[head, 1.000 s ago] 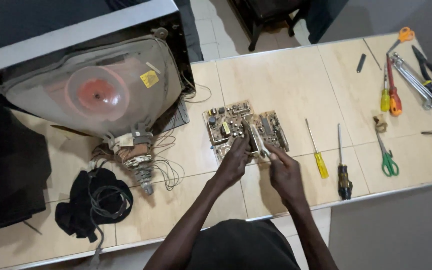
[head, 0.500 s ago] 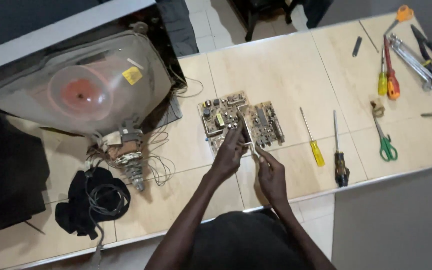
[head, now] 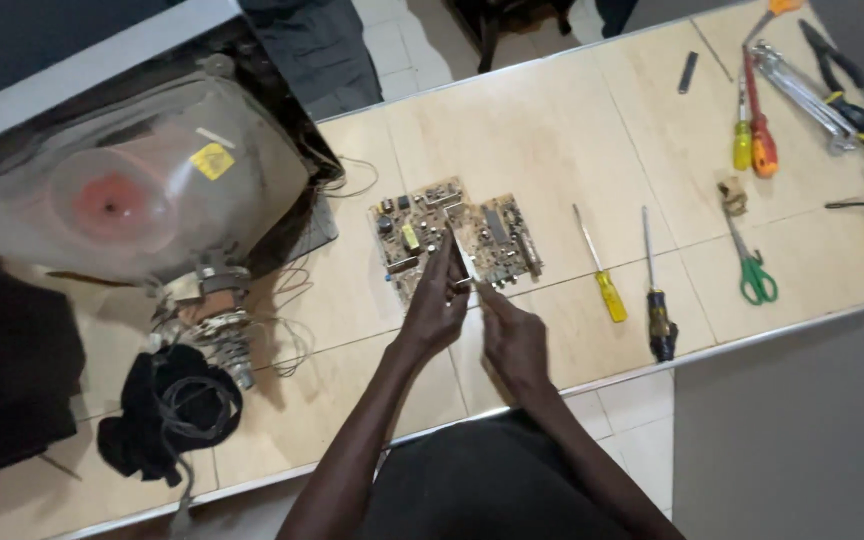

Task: Cleaning a circuit board from a disassembled television using a toothbrush and a screwdriver.

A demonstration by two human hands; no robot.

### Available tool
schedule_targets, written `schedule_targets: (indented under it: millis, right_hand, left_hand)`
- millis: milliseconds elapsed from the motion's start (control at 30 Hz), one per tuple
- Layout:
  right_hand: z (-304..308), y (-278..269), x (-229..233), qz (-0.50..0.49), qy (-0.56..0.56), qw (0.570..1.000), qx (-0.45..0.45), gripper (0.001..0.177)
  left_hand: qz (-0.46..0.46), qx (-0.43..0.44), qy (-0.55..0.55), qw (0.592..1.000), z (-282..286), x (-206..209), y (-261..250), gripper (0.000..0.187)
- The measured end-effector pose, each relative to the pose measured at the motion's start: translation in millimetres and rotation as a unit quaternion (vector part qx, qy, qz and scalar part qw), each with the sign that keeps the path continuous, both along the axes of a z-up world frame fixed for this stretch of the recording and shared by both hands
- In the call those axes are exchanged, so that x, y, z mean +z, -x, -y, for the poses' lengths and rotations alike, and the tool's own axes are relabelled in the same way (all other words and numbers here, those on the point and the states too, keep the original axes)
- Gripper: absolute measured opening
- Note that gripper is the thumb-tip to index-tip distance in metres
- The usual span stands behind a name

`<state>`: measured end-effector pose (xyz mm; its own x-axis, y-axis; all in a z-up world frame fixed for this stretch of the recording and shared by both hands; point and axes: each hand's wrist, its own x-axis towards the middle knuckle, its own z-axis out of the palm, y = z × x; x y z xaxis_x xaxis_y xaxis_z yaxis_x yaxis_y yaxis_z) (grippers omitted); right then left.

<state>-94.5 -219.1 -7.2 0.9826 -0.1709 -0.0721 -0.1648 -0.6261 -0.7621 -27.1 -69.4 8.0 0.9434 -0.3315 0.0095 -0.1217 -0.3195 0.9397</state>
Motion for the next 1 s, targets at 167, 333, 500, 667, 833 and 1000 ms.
schedule_targets:
  millis: [167, 333, 500, 667, 833, 1000]
  right_hand:
    - [-14.1, -25.0, 4.7, 0.042, 0.036, 0.998, 0.01, 0.039]
    - [12.9, 20.5, 35.6, -0.018, -0.029, 0.999, 0.033, 0.045]
    - [37.2, 25.1, 62.8, -0.024, -0.038, 0.999, 0.001, 0.043]
    - [16.3, -38.3, 21.5, -0.036, 0.043, 0.998, 0.016, 0.028]
    - [4.8, -54.9, 25.6, -0.057, 0.117, 0.991, 0.024, 0.023]
    - [31.8, -50.2, 7.7, -0.061, 0.09, 0.994, -0.033, 0.024]
  left_hand:
    - [-0.005, 0.011, -0.013, 1.0, 5.7, -7.6, 0.3, 0.088]
    - [-0.031, 0.035, -0.011, 0.999, 9.9, -17.1, -5.7, 0.088]
    - [-0.029, 0.062, -0.023, 0.997, 13.6, -19.3, -4.3, 0.09]
    - [-0.029, 0.075, -0.06, 0.995, 25.1, 0.9, -3.2, 0.091]
    - [-0.017, 0.079, -0.126, 0.989, 30.4, 3.9, -5.5, 0.097]
    - [-0.065, 0.092, -0.098, 0.989, 30.2, 10.9, -2.9, 0.09]
